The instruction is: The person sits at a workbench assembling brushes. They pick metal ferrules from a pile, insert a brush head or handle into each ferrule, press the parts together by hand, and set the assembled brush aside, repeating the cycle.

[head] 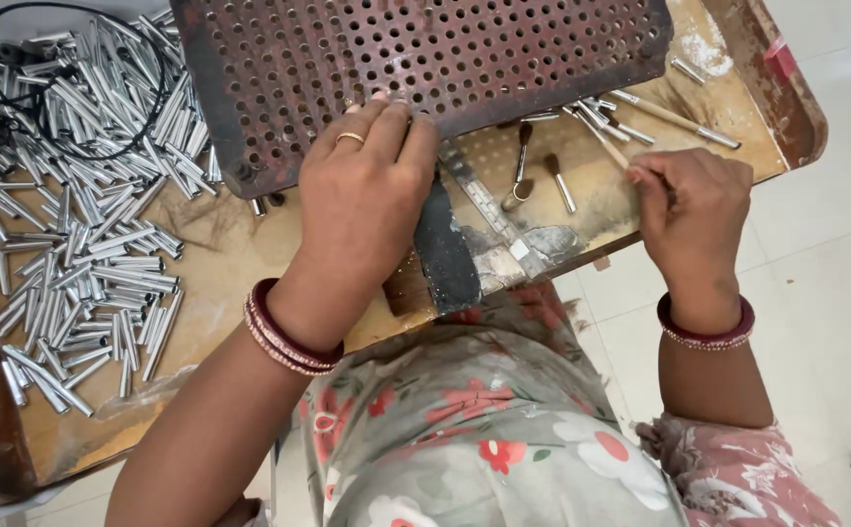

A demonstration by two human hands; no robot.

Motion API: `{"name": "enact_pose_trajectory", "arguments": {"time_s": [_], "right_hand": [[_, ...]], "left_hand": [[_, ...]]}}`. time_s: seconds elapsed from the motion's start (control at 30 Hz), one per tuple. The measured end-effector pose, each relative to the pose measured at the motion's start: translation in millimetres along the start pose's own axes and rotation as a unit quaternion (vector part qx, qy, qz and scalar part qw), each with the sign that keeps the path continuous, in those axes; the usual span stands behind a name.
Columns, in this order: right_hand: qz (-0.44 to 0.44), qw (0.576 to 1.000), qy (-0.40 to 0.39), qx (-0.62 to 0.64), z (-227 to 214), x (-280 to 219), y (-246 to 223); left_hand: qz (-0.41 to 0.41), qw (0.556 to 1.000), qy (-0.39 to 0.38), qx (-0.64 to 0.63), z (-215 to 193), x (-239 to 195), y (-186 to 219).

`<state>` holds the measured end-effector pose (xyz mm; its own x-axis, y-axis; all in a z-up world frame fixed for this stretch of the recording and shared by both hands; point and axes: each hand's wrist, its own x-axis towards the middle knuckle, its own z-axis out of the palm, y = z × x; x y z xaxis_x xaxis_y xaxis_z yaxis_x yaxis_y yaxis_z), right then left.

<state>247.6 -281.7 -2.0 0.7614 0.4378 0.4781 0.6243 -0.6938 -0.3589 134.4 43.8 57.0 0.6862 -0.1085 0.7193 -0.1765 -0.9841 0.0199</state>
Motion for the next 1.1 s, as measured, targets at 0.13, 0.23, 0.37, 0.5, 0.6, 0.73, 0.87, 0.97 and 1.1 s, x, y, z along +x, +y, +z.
{"name": "enact_pose_trajectory", "arguments": {"time_s": [0.13, 0.23, 0.37, 0.5, 0.6, 0.73, 0.87, 0.97, 1.1], "right_hand": [[-0.087, 0.994, 0.013, -0.058, 6, 28, 5], [-0.134, 0.985, 0.032, -0.099, 5, 42, -4], [-0.052, 0.996, -0.015, 0.073, -12, 33, -48], [0.034, 0.988, -0.127, 0.080, -2, 31, -65], [-0.114, 0.991, 0.005, -0.067, 12, 41, -53], [-0.082, 0.996, -0.039, 0.006, 19, 55, -63], [-0.036, 0.987, -0.151, 0.038, 27, 72, -65], [-0.070, 0.991, -0.022, 0.114, 9, 57, -60], [-0.103, 0.920, -0.150, 0.347, 8, 39, -79]], "left_hand": [[0.025, 0.999, -0.007, 0.041, 11, 2, -4], [0.023, 0.999, -0.004, 0.049, 14, 6, -6], [0.016, 0.999, -0.007, 0.041, 13, 10, -6], [0.015, 0.999, 0.001, 0.052, 16, 11, -11], [-0.032, 0.996, -0.078, -0.005, -3, 15, -9], [-0.078, 0.986, -0.017, -0.144, -43, 9, 2], [-0.128, 0.971, 0.034, -0.199, -73, -20, 21], [-0.168, 0.959, 0.060, -0.221, -95, -56, 30], [-0.245, 0.929, 0.103, -0.258, -96, -82, 38]]}}
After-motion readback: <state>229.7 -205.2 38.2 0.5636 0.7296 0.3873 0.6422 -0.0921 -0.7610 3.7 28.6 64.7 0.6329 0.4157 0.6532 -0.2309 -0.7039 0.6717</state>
